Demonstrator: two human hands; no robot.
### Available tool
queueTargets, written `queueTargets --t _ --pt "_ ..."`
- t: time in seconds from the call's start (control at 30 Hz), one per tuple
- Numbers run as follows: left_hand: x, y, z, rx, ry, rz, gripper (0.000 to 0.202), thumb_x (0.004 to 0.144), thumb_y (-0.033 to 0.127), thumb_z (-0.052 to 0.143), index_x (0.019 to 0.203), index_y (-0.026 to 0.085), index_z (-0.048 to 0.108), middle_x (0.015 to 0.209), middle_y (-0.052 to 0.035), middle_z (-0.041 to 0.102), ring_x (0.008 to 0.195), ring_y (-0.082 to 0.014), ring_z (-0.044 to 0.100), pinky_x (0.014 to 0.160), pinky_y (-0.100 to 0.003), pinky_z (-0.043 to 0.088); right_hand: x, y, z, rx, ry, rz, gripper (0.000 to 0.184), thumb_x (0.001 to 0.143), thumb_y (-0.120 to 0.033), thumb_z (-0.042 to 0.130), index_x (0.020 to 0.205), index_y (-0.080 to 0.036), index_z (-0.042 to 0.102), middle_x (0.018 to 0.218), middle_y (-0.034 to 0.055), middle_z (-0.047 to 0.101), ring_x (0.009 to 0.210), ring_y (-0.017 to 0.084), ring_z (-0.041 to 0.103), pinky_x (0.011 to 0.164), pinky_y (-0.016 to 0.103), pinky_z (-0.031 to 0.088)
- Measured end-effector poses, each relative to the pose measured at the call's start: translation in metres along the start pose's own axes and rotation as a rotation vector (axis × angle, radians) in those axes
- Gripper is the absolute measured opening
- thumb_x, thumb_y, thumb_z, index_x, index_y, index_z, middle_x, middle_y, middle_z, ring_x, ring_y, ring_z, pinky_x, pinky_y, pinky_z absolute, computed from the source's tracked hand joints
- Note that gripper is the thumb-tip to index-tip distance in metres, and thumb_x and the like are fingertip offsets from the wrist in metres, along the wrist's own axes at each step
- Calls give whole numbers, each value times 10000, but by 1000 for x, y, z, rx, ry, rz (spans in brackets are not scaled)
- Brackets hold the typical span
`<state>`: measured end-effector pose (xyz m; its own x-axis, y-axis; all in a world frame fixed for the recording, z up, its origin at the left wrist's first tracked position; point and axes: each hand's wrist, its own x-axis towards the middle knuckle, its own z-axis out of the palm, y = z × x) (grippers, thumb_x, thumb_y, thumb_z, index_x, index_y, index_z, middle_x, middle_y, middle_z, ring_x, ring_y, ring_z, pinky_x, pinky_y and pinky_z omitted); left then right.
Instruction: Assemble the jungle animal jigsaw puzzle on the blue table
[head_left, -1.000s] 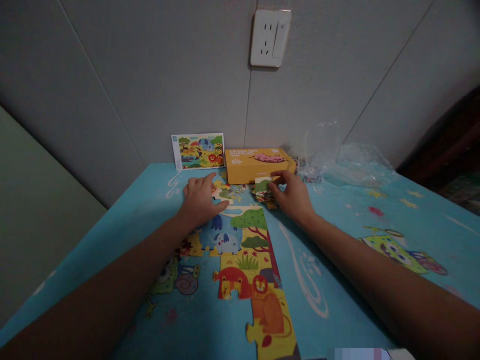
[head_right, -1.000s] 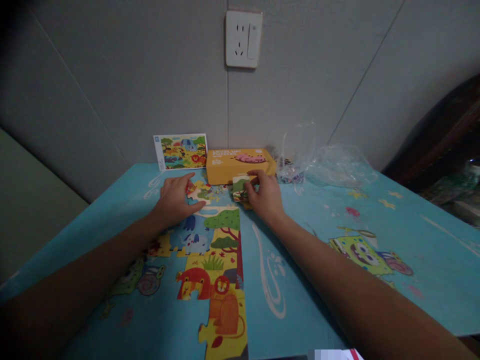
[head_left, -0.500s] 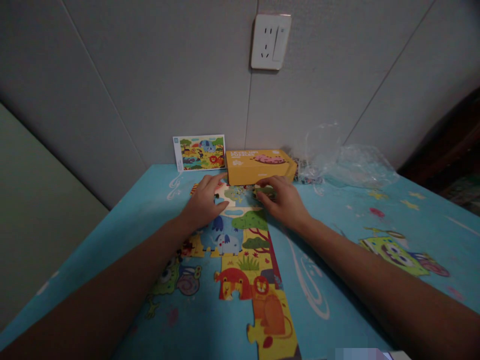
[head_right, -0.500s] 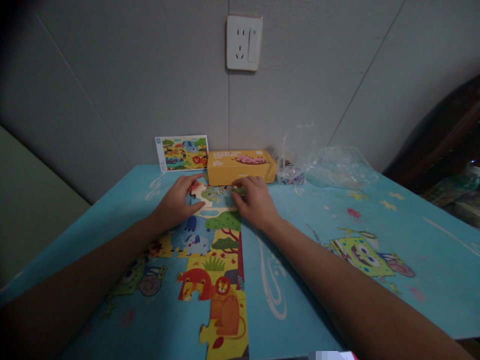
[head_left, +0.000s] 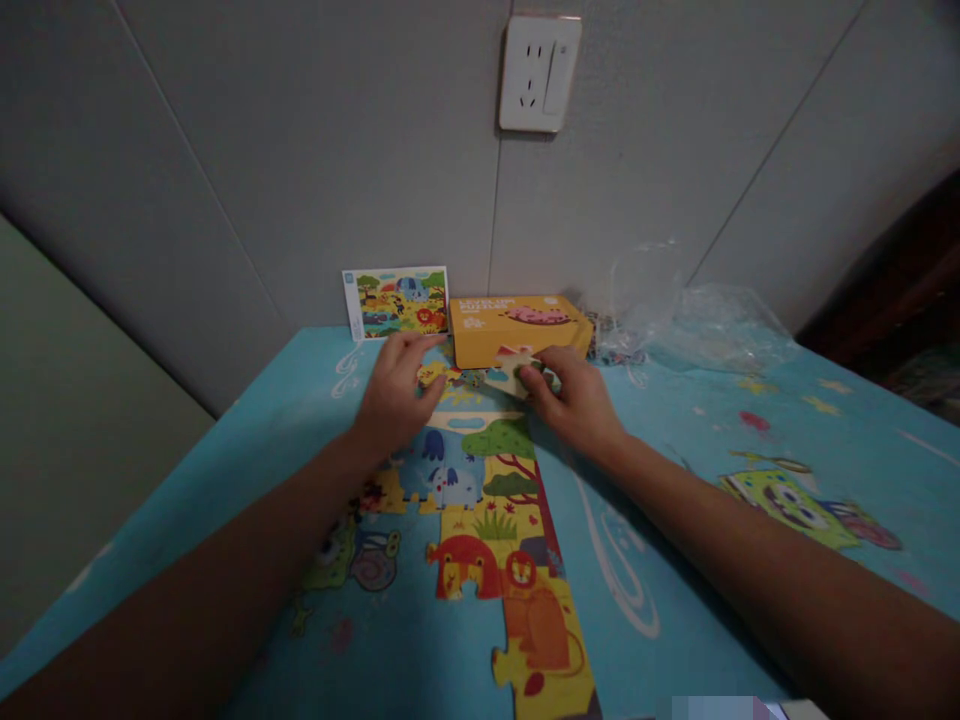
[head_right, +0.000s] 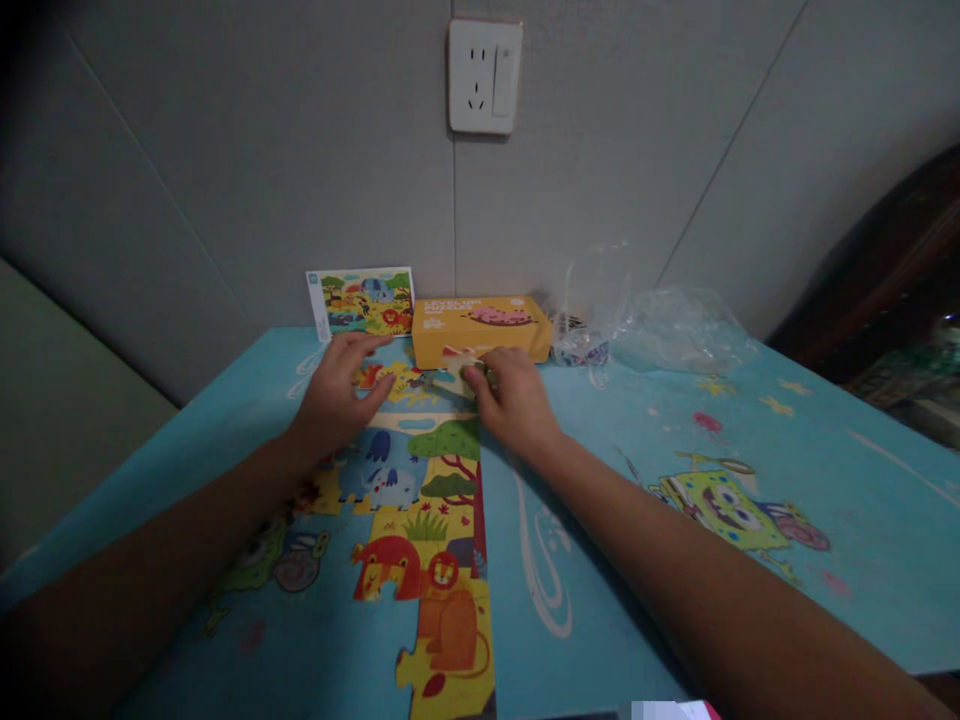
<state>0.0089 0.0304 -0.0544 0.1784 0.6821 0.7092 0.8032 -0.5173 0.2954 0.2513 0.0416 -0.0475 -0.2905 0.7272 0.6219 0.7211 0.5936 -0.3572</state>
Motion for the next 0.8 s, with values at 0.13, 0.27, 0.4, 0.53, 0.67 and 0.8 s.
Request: queueTargets --t 0.13,0.27,0.4,0.53,0.67,0.8 --pt "2 -20 1 389 -139 -503 576 800 358 649 1311 117 538 1209 -193 575 1199 -383 506 1032 -516 433 4 21 3 -201 -14 221 333 914 -398 487 780 -144 656 875 152 641 865 280 563 790 386 411" --pt "2 -21 1 455 -318 -615 625 797 433 614 1335 129 522 1244 -203 604 1203 -415 513 996 -548 438 2 28 8 -229 -11 335 335 867 -408 563 993 -121 681 1019 182 636 1007 321 560 856 413 421" --pt "3 -20 1 422 -320 -593 590 795 397 622 1323 149 536 1230 -183 633 1182 -404 548 980 -552 452 -1 28 11 -202 11 333 394 825 -365 619 1132 -119 644 1078 183 616 1070 338 547 896 437 425" --pt "4 -24 0 322 -232 -560 539 797 295 633 1310 151 550 1217 -167 653 1137 -361 600 965 -508 478 0 26 9 -144 58 261 316 835 -334 605 1065 -128 669 1049 174 625 1050 330 557 910 447 423" --pt "4 -19 -2 101 -67 -342 494 803 132 559 1293 182 590 1220 -102 680 1070 -277 649 982 -435 484 2 12 3 -37 96 75 205 868 -310 566 947 -158 678 958 133 671 947 282 589 861 411 432" --pt "2 0 -3 -98 43 -41 334 880 152 495 1157 157 681 1091 -87 725 996 -221 665 940 -386 505 -2 -12 -1 138 -101 -20 228 904 -333 554 979 -163 686 804 76 685 726 191 602 707 323 440"
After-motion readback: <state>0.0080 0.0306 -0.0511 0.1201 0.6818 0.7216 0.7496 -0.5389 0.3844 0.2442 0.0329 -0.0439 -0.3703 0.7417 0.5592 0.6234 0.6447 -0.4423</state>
